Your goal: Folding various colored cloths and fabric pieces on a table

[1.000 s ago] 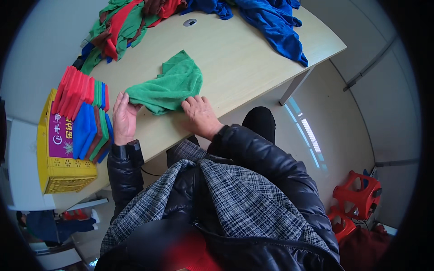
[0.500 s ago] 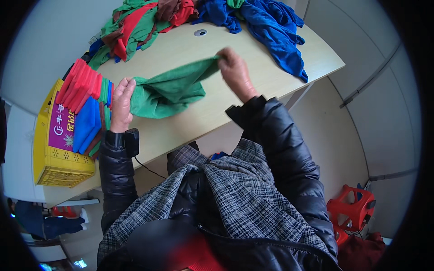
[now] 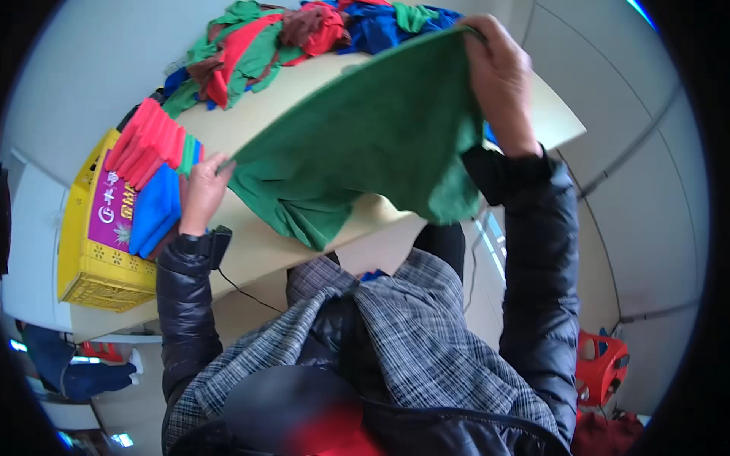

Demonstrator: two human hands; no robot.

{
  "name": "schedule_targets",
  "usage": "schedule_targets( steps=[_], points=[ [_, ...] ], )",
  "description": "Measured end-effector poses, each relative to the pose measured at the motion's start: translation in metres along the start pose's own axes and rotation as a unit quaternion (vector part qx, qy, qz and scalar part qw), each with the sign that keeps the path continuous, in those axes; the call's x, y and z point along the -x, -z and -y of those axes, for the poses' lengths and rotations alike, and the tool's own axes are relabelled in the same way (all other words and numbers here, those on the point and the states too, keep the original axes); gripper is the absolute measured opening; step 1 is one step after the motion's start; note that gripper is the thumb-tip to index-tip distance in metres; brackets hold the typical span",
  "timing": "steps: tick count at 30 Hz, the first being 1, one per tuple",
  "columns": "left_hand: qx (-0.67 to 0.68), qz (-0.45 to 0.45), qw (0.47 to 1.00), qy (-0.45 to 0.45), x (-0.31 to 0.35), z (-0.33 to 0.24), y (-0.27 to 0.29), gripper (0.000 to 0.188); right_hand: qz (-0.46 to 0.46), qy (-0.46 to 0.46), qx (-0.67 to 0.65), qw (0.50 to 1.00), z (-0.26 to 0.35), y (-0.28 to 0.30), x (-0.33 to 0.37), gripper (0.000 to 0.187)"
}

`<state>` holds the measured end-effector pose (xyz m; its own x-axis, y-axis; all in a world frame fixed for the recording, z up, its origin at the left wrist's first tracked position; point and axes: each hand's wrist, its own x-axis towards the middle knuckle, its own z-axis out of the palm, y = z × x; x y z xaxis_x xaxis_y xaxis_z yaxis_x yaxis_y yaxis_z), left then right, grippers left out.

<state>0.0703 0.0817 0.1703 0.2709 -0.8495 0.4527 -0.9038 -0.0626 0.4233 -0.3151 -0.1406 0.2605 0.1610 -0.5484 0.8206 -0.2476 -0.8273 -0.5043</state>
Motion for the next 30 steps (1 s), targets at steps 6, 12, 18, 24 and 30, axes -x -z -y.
schedule_targets(
  steps=[6,12,18,24,30],
  points=[
    [-0.058,-0.068,0.996,0.027,0.021,0.036,0.025,0.013,-0.013,-0.029,0.009,0.999,-0.003,0.036,-0.005,0.019],
    [-0.100,-0.119,0.988,-0.024,0.026,0.040,0.040,0.014,-0.050,-0.033,0.072,0.996,-0.035,0.097,0.001,0.025],
    [-0.081,-0.196,0.977,0.032,0.056,0.069,0.064,0.014,-0.072,-0.087,-0.020,0.993,-0.068,0.102,-0.007,0.031],
    [0.039,-0.195,0.967,0.159,0.067,0.067,0.100,0.013,-0.063,-0.109,-0.031,0.992,-0.258,0.156,0.013,0.035],
    [0.247,-0.169,0.944,0.136,0.092,0.089,0.123,0.014,-0.010,0.068,0.115,0.991,-0.473,0.333,-0.028,0.036]
  ],
)
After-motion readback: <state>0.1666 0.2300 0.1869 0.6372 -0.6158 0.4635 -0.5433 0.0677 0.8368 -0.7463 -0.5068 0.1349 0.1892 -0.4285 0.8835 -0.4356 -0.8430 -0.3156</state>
